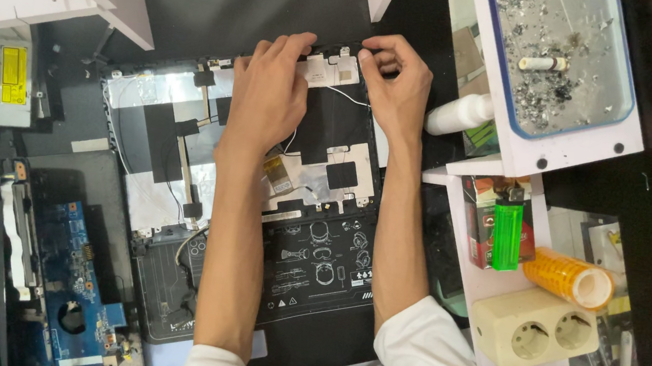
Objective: The person closes a red Acer laptop and sets it aside. They then pick up a disassembled laptop chassis and place it on the workbench. The person proceeds to manipulate internal components, specifically handling and connecting thin white wires to a small circuit board within the chassis.
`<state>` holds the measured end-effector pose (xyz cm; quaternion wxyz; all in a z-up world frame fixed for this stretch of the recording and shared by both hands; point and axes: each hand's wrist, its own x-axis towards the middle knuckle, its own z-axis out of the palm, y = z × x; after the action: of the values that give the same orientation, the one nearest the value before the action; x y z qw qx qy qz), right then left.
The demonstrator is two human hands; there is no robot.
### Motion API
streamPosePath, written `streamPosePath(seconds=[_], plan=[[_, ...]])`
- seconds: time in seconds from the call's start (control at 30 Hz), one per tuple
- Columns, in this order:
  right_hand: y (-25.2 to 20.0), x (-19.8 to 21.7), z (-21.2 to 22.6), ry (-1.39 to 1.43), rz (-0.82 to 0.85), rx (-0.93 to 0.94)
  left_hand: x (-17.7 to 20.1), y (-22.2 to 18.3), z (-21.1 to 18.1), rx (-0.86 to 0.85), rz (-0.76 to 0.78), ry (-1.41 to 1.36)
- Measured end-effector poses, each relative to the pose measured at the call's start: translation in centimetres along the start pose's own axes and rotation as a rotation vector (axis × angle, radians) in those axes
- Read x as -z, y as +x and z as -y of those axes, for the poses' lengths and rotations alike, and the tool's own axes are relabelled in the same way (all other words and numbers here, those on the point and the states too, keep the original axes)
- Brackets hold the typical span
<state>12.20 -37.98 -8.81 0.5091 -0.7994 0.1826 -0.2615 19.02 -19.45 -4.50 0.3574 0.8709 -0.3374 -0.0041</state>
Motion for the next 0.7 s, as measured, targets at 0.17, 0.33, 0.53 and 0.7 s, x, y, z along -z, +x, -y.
streamPosePath(seconds=[0.17,0.33,0.53,0.7], plan=[[0.2,0.1,0.3,-0.079,-0.003,0.031,0.6,0.2,0.1,0.009,0.013,-0.052],[0.0,0.0,0.3,-0.033,0.013,-0.054,0.6,0.1,-0.1,0.023,0.042,-0.011],[0.1,0.4,0.3,-0.037,0.022,-0.023,0.3,0.1,-0.4,0.007,0.008,0.026],[0.1,0.4,1.1,-0.056,0.031,-0.062,-0.2,0.0,-0.7,-0.002,-0.018,0.079]])
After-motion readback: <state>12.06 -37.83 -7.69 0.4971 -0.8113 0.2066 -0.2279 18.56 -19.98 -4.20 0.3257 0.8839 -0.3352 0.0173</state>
